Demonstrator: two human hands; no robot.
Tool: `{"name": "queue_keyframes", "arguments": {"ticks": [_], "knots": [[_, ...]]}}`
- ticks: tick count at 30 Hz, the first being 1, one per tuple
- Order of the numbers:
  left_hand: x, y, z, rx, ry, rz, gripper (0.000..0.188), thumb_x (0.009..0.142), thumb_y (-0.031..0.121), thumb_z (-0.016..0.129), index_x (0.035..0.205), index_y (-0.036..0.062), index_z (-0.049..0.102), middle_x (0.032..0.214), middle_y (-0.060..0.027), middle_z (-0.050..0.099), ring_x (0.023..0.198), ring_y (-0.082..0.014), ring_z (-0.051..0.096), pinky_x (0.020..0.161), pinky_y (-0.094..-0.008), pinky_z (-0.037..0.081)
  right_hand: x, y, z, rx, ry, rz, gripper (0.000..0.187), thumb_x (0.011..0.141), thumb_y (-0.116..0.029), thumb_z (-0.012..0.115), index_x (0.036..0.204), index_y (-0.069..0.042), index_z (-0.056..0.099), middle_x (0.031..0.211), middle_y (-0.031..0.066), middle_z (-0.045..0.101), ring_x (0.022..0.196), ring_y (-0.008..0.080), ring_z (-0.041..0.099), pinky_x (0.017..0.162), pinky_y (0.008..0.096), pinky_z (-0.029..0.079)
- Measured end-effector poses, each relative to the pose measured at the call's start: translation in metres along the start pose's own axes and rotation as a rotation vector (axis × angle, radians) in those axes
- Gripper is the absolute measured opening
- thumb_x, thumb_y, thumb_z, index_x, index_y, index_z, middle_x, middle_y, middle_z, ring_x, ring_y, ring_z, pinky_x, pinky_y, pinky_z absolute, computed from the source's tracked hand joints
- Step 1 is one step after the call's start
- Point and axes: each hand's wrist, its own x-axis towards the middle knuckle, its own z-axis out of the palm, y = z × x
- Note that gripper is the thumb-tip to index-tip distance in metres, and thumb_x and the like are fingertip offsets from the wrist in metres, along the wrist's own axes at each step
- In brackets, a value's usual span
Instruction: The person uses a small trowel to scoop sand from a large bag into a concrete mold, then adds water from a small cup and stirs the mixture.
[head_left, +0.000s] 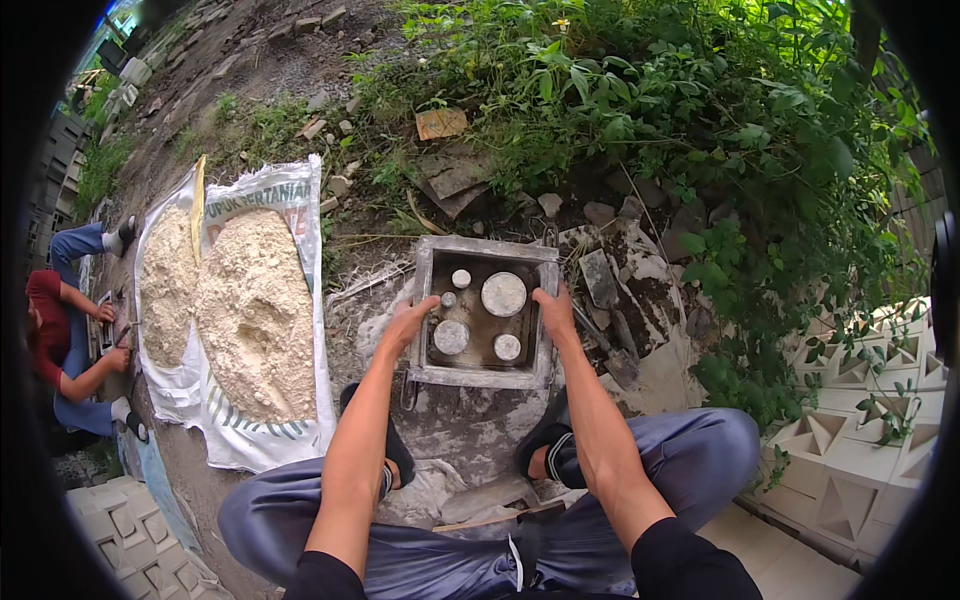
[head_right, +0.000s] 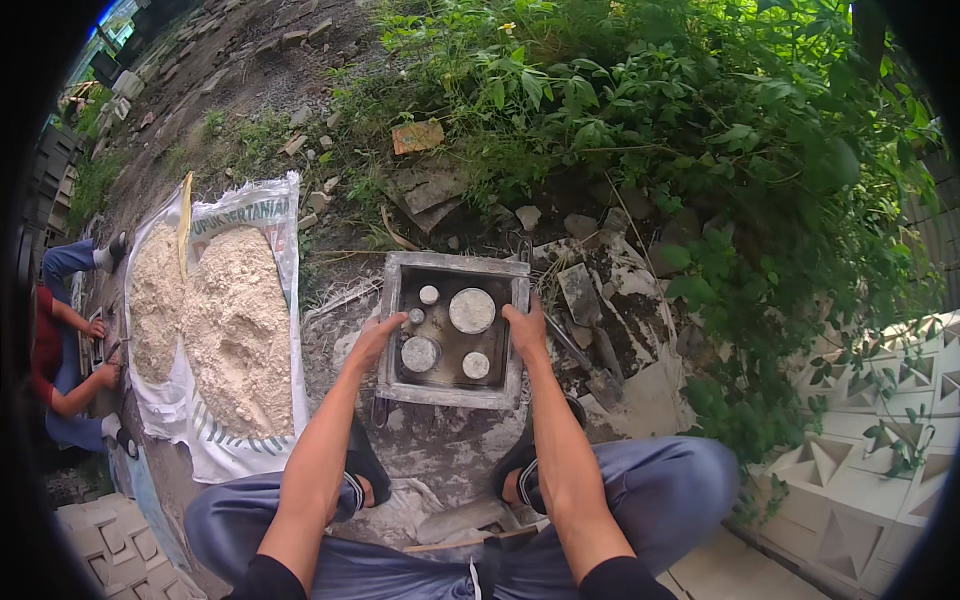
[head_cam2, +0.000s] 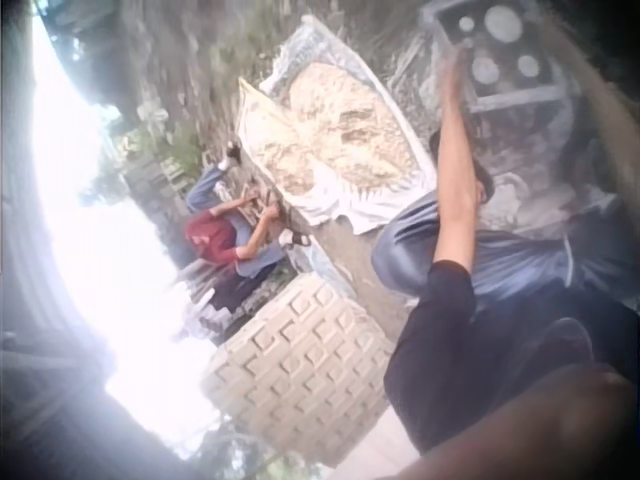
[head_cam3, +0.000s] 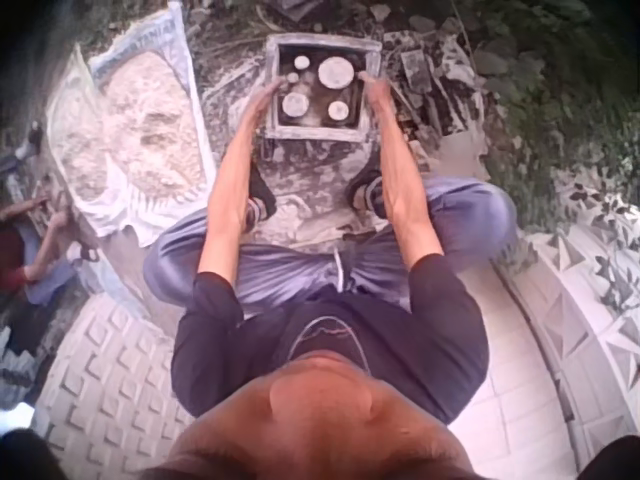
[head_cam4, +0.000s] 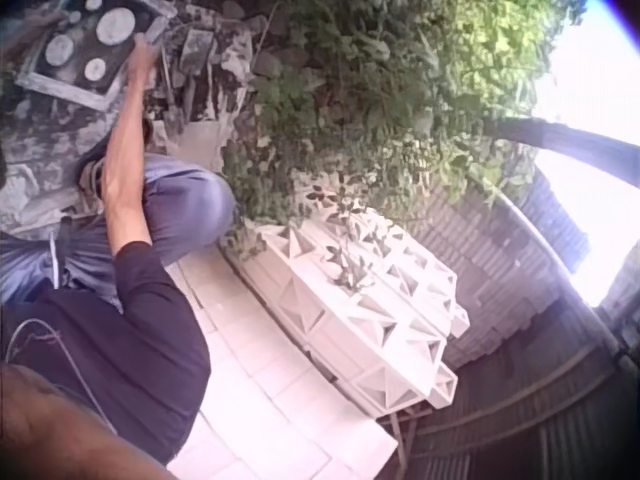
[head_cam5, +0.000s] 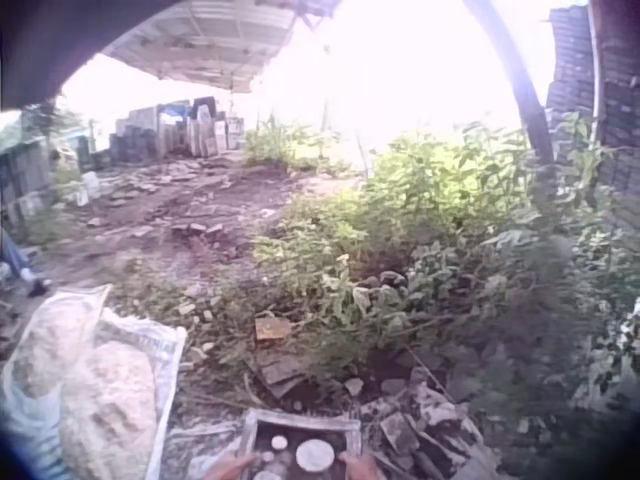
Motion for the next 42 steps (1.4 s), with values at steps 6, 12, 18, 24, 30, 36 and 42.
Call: {"name": "queue_keyframes", "arguments": {"ticks": [6,12,18,24,30,36,42], "knots": [[-0.024,-0.024,0.019,0.039,0.135,0.020,0.071,0.078,0.052,0.066,0.119,-0.0054,0.059,0.111,-0.0170,0.064,0.102,-0.0250,0.059,0.091,-0.0346,0.042,-0.041,0.004,-0.009,0.152,-0.149,0.113,0.046,0.075,-0.022,0.062,0.113,0.002,0.057,0.102,0.0107,0.063,0.094,0.0210,0.057,0.087,0.0337,0.043],[-0.016,-0.027,0.011,0.100,0.156,0.051,0.059,0.080,0.044,0.063,0.110,-0.0069,0.062,0.103,-0.0219,0.067,0.098,-0.0288,0.063,0.088,-0.0363,0.045,-0.037,0.007,-0.001,-0.014,0.028,0.018,0.047,0.076,-0.025,0.061,0.113,0.004,0.057,0.095,0.0110,0.064,0.087,0.0214,0.060,0.082,0.0335,0.046],[-0.012,-0.033,0.011,0.229,0.243,0.041,0.062,0.078,0.047,0.062,0.109,-0.0069,0.062,0.102,-0.0229,0.067,0.097,-0.0311,0.063,0.087,-0.0373,0.045,-0.028,0.012,-0.007,0.061,-0.097,0.018,0.043,0.073,-0.023,0.061,0.107,0.003,0.059,0.082,0.0066,0.062,0.074,0.0183,0.055,0.073,0.0324,0.045],[-0.028,-0.015,0.010,0.174,0.181,0.075,0.062,0.080,0.046,0.062,0.112,-0.0075,0.059,0.106,-0.0219,0.065,0.099,-0.0306,0.061,0.089,-0.0361,0.044,-0.025,0.033,0.001,-0.059,-0.046,-0.019,0.079,0.073,-0.031,0.063,0.140,0.002,0.037,0.131,0.0223,0.053,0.121,0.0323,0.052,0.101,0.0363,0.038],[-0.030,-0.009,0.015,0.178,0.181,0.013,0.064,0.080,0.045,0.063,0.116,-0.0076,0.056,0.111,-0.0193,0.063,0.102,-0.0279,0.059,0.090,-0.0344,0.042,-0.030,0.002,-0.014,-0.148,-0.176,0.039,0.083,0.073,-0.032,0.065,0.141,0.004,0.035,0.133,0.0254,0.050,0.123,0.0339,0.050,0.102,0.0364,0.038],[-0.009,-0.038,0.010,0.153,0.206,0.106,0.058,0.079,0.045,0.063,0.107,-0.0066,0.062,0.101,-0.0209,0.066,0.095,-0.0307,0.062,0.086,-0.0364,0.045,-0.031,0.015,-0.006,-0.138,-0.029,0.009,0.087,0.072,-0.035,0.065,0.143,0.003,0.031,0.134,0.0271,0.049,0.124,0.0371,0.048,0.104,0.0366,0.038],[-0.016,-0.030,0.012,0.193,0.211,0.050,0.062,0.079,0.047,0.063,0.110,-0.0075,0.060,0.107,-0.0219,0.064,0.099,-0.0290,0.061,0.088,-0.0357,0.043,-0.029,0.011,-0.012,-0.140,-0.116,0.017,0.085,0.073,-0.033,0.065,0.143,0.001,0.032,0.130,0.0267,0.053,0.121,0.0364,0.052,0.102,0.0372,0.039]]}}
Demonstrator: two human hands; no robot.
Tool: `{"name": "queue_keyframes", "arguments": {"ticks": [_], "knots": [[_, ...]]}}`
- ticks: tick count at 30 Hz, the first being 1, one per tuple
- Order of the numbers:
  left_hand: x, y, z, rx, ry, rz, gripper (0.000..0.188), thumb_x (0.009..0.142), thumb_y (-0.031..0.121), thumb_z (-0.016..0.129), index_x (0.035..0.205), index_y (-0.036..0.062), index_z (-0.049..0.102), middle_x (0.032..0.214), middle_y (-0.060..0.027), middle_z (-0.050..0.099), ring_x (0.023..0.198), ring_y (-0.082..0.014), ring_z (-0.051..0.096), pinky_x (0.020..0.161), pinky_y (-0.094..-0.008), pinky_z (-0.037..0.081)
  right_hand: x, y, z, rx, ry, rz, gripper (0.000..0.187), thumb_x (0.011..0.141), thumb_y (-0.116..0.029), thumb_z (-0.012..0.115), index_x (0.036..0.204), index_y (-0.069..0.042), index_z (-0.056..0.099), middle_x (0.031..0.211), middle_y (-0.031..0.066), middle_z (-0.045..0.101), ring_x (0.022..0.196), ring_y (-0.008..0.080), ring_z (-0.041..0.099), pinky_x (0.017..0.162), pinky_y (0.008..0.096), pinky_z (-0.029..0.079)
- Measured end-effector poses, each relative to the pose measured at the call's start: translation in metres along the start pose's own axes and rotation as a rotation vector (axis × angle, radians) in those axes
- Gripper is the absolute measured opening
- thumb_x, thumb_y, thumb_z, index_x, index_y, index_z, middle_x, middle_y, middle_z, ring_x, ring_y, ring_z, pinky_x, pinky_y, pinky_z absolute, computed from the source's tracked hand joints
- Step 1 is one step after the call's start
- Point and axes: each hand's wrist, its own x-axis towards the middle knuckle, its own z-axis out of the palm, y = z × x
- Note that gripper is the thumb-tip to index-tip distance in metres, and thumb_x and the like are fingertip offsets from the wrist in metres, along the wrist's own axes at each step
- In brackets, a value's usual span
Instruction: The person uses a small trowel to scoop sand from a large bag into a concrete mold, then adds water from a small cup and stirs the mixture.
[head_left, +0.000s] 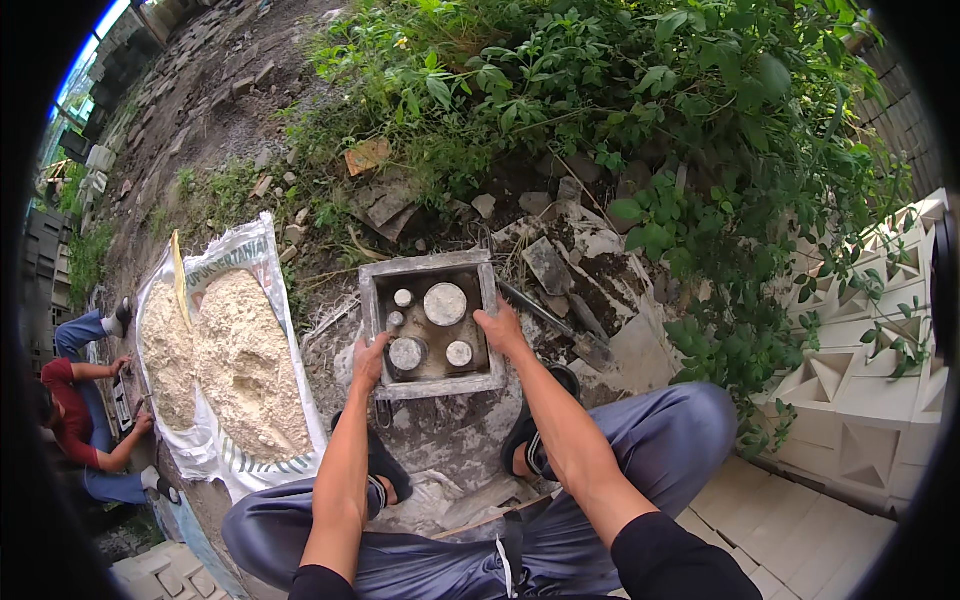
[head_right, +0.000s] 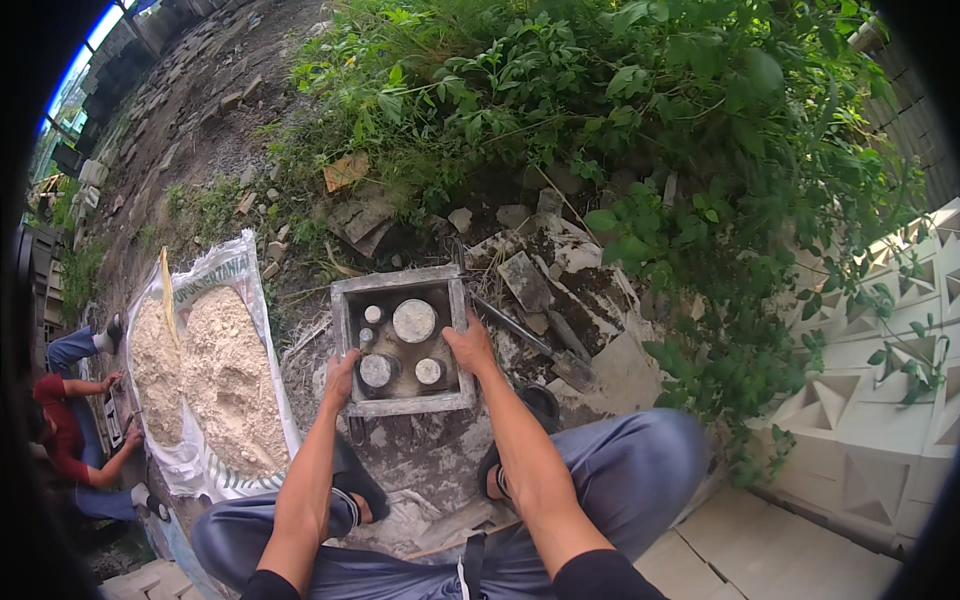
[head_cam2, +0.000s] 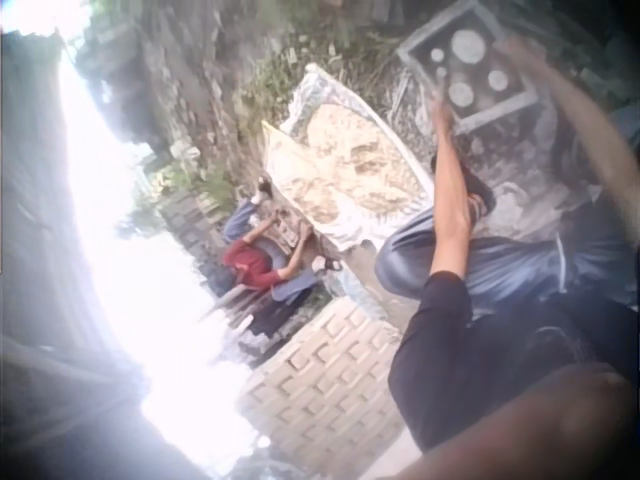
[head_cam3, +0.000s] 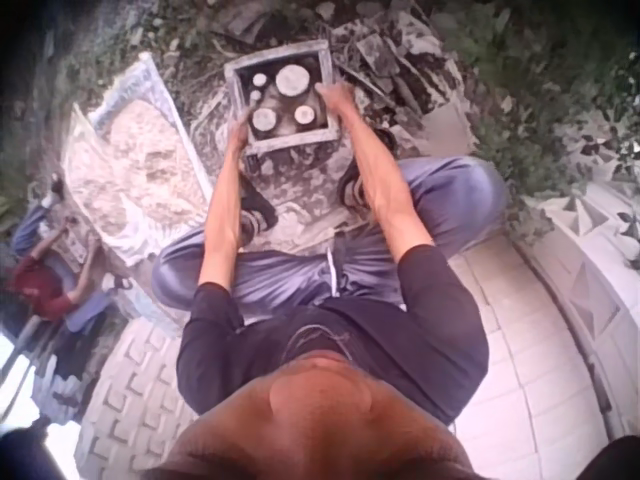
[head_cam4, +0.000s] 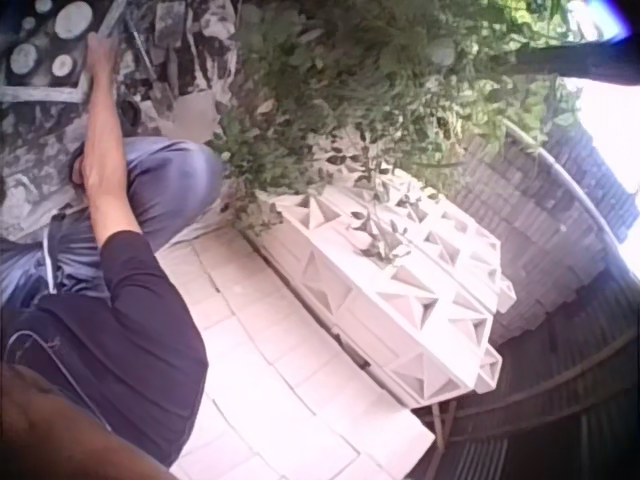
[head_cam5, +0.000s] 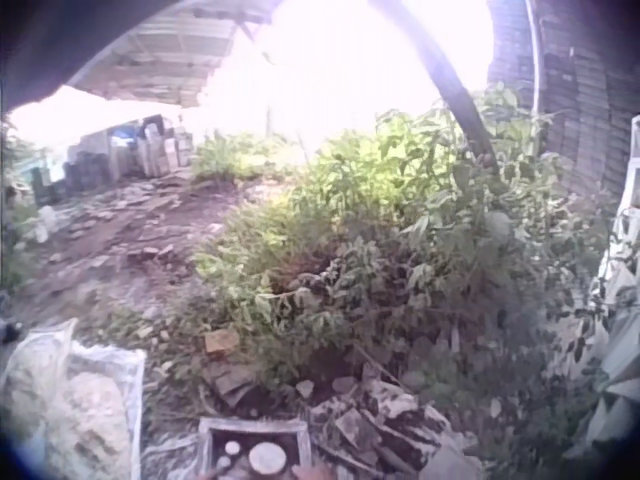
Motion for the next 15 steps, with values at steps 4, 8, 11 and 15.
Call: {"name": "queue_keyframes", "arguments": {"ticks": [4,8,11,15], "knots": [[-0.008,0.018,0.009,0.047,0.013,0.033,0.065,0.079,0.047,0.063,0.112,-0.0090,0.058,0.108,-0.0226,0.063,0.099,-0.0300,0.060,0.089,-0.0352,0.043,0.003,0.008,-0.005,0.001,0.039,-0.009,0.083,0.073,-0.032,0.065,0.143,-0.001,0.033,0.127,0.0267,0.054,0.120,0.0375,0.052,0.101,0.0384,0.040],[0.004,-0.019,-0.012,0.250,0.050,0.186,0.063,0.080,0.045,0.062,0.112,-0.0085,0.058,0.106,-0.0207,0.063,0.100,-0.0289,0.059,0.090,-0.0342,0.042,-0.012,-0.014,0.009,0.010,0.086,0.010,0.088,0.073,-0.034,0.066,0.145,-0.002,0.028,0.127,0.0285,0.053,0.119,0.0396,0.052,0.102,0.0399,0.040],[0.004,-0.014,-0.004,0.132,0.048,0.117,0.060,0.081,0.044,0.062,0.112,-0.0083,0.058,0.109,-0.0202,0.061,0.101,-0.0264,0.057,0.091,-0.0334,0.041,-0.009,-0.011,0.004,-0.005,0.086,0.072,0.091,0.073,-0.035,0.066,0.146,-0.002,0.023,0.131,0.0293,0.050,0.122,0.0394,0.049,0.103,0.0391,0.039],[-0.005,0.010,0.004,0.020,-0.032,0.049,0.058,0.081,0.042,0.062,0.112,-0.0077,0.058,0.114,-0.0197,0.057,0.100,-0.0252,0.055,0.090,-0.0331,0.041,-0.004,-0.006,-0.002,-0.017,0.066,0.015,0.093,0.073,-0.034,0.067,0.146,0.002,0.023,0.135,0.0295,0.046,0.124,0.0399,0.047,0.105,0.0384,0.037]]}}
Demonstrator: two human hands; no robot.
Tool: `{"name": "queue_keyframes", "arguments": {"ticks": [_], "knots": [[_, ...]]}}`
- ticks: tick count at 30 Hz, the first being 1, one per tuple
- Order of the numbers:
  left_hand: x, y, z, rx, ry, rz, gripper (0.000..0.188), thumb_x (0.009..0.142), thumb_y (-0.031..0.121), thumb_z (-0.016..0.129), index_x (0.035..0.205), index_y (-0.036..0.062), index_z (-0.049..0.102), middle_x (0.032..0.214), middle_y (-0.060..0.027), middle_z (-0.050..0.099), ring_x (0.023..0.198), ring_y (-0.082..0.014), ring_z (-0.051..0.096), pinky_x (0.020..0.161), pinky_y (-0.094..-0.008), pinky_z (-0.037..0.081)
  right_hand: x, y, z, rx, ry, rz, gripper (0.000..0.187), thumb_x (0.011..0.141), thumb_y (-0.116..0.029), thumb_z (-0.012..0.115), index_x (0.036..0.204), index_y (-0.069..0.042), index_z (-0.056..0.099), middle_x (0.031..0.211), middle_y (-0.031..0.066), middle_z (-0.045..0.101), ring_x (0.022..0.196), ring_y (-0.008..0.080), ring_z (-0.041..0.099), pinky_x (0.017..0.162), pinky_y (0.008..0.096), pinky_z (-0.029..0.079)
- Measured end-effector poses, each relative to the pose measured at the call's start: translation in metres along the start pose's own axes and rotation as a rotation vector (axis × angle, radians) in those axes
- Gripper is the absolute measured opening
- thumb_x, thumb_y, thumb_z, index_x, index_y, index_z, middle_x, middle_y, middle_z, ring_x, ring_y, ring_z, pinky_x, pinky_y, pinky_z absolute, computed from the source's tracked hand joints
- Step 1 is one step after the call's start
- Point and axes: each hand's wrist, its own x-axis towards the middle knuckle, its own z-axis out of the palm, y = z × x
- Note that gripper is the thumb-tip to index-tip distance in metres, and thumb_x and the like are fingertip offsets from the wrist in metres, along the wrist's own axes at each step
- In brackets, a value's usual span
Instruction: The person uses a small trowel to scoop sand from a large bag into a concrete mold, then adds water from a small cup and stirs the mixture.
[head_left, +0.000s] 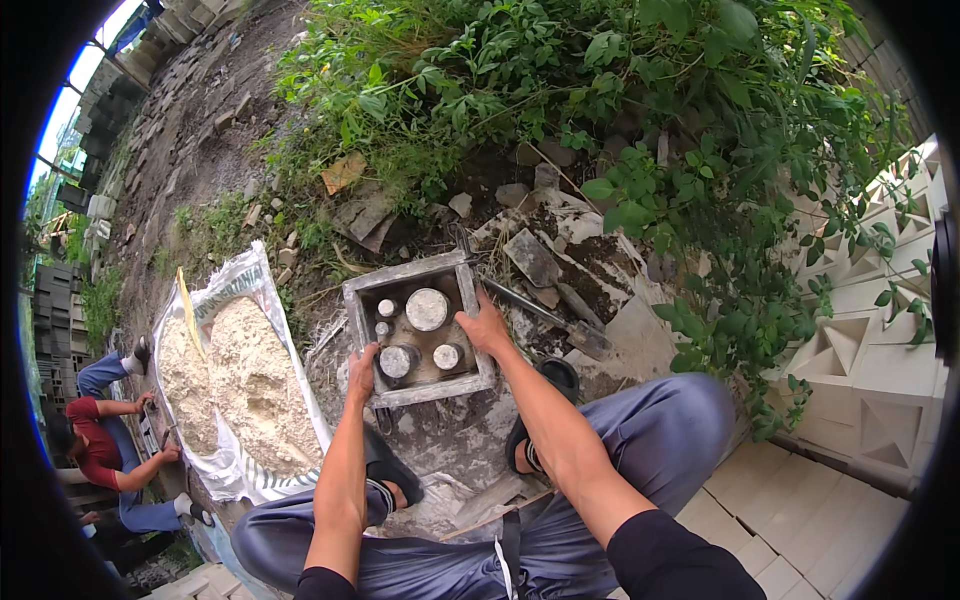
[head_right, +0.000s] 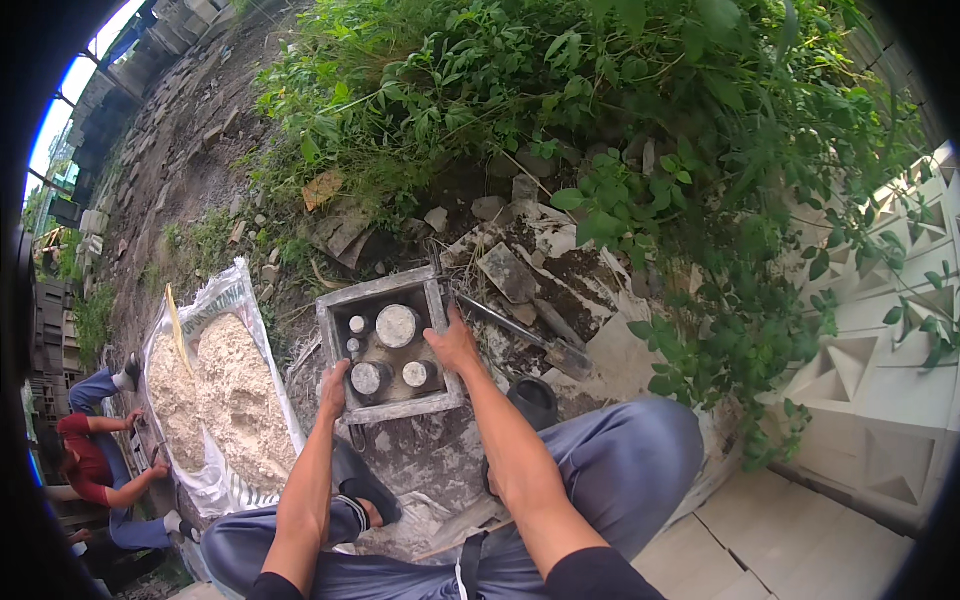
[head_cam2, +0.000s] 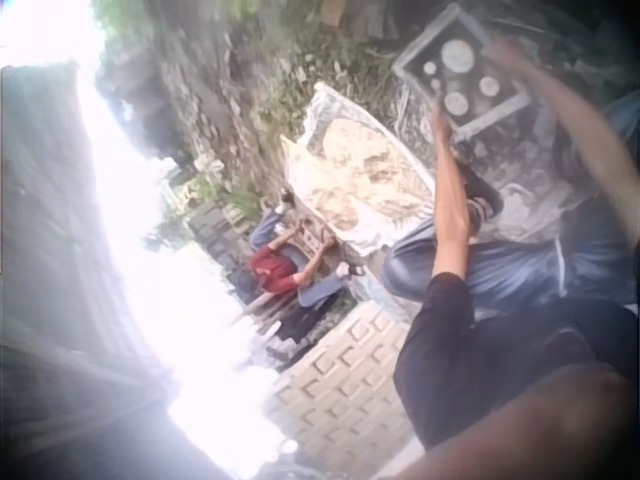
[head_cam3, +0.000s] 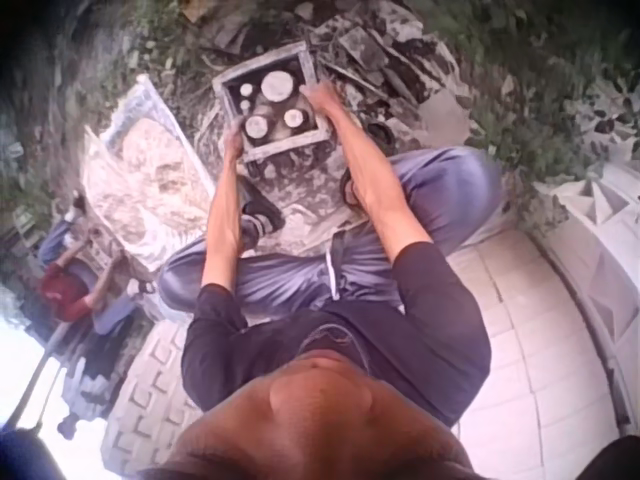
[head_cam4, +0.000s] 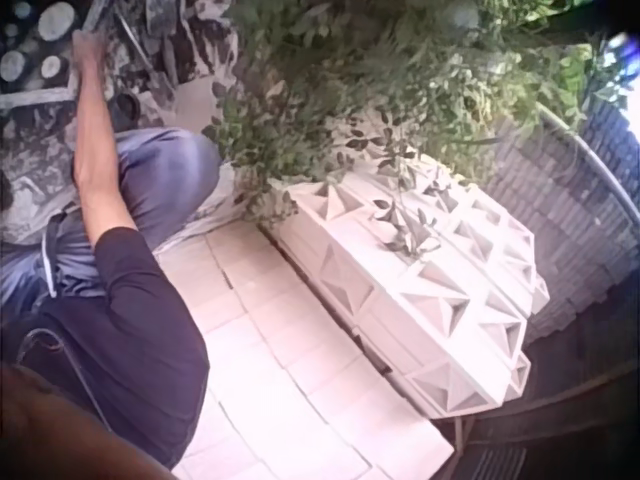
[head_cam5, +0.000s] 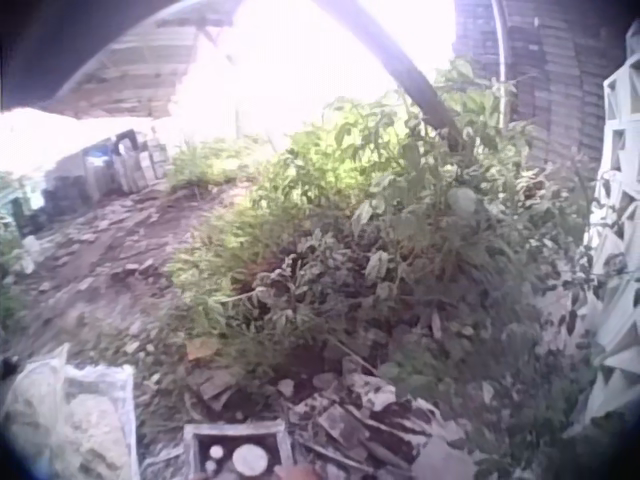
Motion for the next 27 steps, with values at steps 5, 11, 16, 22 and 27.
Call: {"name": "queue_keyframes", "arguments": {"ticks": [5,11,16,22,27], "knots": [[0.007,-0.012,-0.008,0.027,0.087,-0.022,0.059,0.082,0.042,0.062,0.112,-0.0078,0.058,0.107,-0.0168,0.059,0.097,-0.0244,0.056,0.089,-0.0332,0.041,-0.002,-0.007,0.003,0.030,-0.007,0.068,0.090,0.071,-0.035,0.066,0.143,0.004,0.028,0.134,0.0291,0.048,0.124,0.0384,0.048,0.106,0.0374,0.036],[0.001,-0.007,-0.003,-0.006,0.030,-0.050,0.064,0.082,0.045,0.062,0.114,-0.0095,0.056,0.111,-0.0176,0.057,0.099,-0.0248,0.055,0.089,-0.0335,0.042,-0.007,-0.002,0.005,0.043,0.021,0.096,0.091,0.072,-0.036,0.067,0.143,0.005,0.027,0.136,0.0295,0.045,0.125,0.0396,0.046,0.106,0.0385,0.036],[0.015,-0.023,-0.006,-0.090,0.049,-0.041,0.065,0.084,0.046,0.062,0.120,-0.0081,0.053,0.106,-0.0136,0.061,0.097,-0.0224,0.057,0.088,-0.0321,0.044,0.002,-0.002,0.003,-0.010,-0.019,0.038,0.092,0.073,-0.035,0.067,0.145,0.004,0.025,0.138,0.0289,0.042,0.126,0.0397,0.045,0.107,0.0392,0.035],[0.004,-0.025,-0.007,-0.552,-0.250,-0.159,0.083,0.088,0.064,0.049,0.134,-0.0051,0.042,0.127,-0.0166,0.055,0.111,-0.0253,0.056,0.098,-0.0345,0.042,0.002,-0.002,-0.002,0.011,-0.069,0.069,0.089,0.074,-0.033,0.066,0.145,0.004,0.026,0.138,0.0285,0.043,0.127,0.0387,0.044,0.108,0.0379,0.034],[0.002,-0.088,-0.043,-0.740,-0.381,-0.482,0.087,0.090,0.070,0.031,0.139,-0.0018,0.037,0.134,-0.0172,0.051,0.123,-0.0297,0.048,0.107,-0.0439,0.035,0.008,0.001,0.009,0.021,-0.051,-0.001,0.087,0.074,-0.032,0.066,0.144,0.004,0.028,0.138,0.0276,0.044,0.127,0.0377,0.045,0.107,0.0368,0.035]]}}
